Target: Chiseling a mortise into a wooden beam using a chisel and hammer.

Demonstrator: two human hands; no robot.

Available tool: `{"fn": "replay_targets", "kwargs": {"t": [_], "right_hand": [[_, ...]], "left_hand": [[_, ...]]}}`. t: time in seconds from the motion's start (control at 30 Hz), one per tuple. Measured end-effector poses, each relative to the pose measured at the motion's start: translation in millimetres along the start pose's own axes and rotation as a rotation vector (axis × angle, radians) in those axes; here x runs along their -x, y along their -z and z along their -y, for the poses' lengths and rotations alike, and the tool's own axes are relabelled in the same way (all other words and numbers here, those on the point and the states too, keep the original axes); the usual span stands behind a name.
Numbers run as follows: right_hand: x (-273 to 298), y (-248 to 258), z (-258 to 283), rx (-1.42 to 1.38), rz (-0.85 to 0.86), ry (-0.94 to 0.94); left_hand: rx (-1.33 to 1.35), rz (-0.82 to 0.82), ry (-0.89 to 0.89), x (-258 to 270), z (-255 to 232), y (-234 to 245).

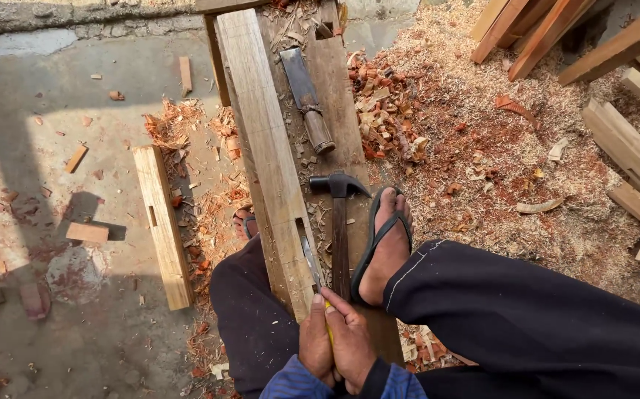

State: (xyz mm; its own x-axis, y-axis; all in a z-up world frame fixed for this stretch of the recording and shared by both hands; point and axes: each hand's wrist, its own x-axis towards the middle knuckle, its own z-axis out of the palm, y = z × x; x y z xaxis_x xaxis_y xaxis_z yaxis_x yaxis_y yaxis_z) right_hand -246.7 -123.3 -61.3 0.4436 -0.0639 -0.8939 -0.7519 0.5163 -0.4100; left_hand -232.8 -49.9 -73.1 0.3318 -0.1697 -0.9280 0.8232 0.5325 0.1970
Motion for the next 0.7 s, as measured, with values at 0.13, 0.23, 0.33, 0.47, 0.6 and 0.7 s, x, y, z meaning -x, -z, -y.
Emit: {"fn": "replay_targets", "kwargs": {"t": [0.13,0.23,0.33,0.47,0.6,0.7], "right_hand": [[-0.3,-10.5,12.1,-0.007,-0.015,-0.022],[-11.0,-11.5,7.3,0.011,-0.003,0.026],[-31.3,-19.1,13.3,-0.005,0.027,0.079],[-7.6,-17.1,5.0,-0.045,0.019,0.067],[-19.5,10.6,-32.9,-0.06,-0.01,0.042],[-25.4,10.2,-19.2,-0.045,0.014,0.067]], "left_hand": [[-0.054,-0.044,0.046,-7.4,-4.7,3.4],[-0.129,-0.045,0.051,-17.7,-7.0,7.8],[-0.085,-0.005,-0.019,-39.9,-17.1,4.8],[-0.009,-0.01,-0.098,-19.1,3.6,14.0],[0.078,-0.051,-0.056,-0.3,-2.8,-1.4],[0.026,-0.051,-0.044,-26.0,10.5,11.8]]}}
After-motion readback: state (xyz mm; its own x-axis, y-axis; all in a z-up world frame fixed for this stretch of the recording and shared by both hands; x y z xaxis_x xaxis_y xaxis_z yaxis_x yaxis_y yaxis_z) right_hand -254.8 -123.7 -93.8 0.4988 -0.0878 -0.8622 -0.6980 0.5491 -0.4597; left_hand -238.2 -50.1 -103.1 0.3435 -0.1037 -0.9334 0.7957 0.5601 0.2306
